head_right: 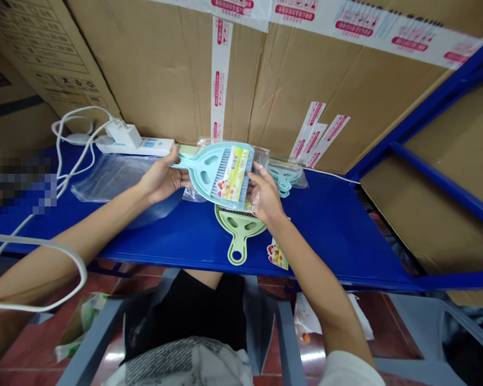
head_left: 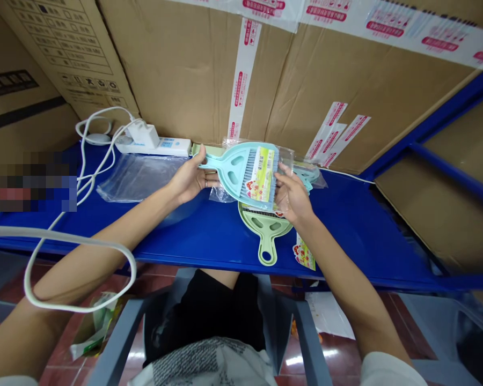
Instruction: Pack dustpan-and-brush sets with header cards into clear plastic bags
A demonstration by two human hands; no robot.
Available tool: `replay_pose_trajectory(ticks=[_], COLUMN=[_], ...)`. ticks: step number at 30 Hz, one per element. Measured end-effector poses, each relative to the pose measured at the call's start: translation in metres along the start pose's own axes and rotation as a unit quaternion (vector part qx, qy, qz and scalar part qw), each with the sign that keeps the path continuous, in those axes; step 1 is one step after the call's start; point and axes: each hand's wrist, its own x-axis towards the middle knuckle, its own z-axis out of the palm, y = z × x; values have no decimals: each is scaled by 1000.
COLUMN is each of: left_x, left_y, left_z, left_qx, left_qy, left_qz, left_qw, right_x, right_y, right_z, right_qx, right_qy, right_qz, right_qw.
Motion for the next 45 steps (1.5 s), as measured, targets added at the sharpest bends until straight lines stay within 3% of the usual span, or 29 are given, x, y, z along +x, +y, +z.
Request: replay_pose_trajectory(ticks=[10,13,18,29,34,41,45], left_x=[-10,-13,-15,-15,-13,-13,-16], left_y=[7,9,15,21,17,19,20], left_z=[11,15,20,18,14,13,19], left_qx=[-2,7,-3,-3,-21,-49,-50], left_qy=[-29,-44,-21,-18,-19,-47,-45], left_qz=[5,5,39,18,7,-13,-18], left_qw=[1000,999,999,1000,1000,998,998], right_x=[1,5,4,2,-3,0,1], right_y=[2,3,6,-13,-14,-8,-6], right_z=[-2,-5,-3,-12,-8,-5,-8], right_qx=[-15,3,10,-60,-69,-105,-95], right_qy=[35,21,-33,0,45,-20,-17], right_qz=[-22,-3,47,-34,-131,-165,-161], right_qw=[999,1000,998,998,988,980,982])
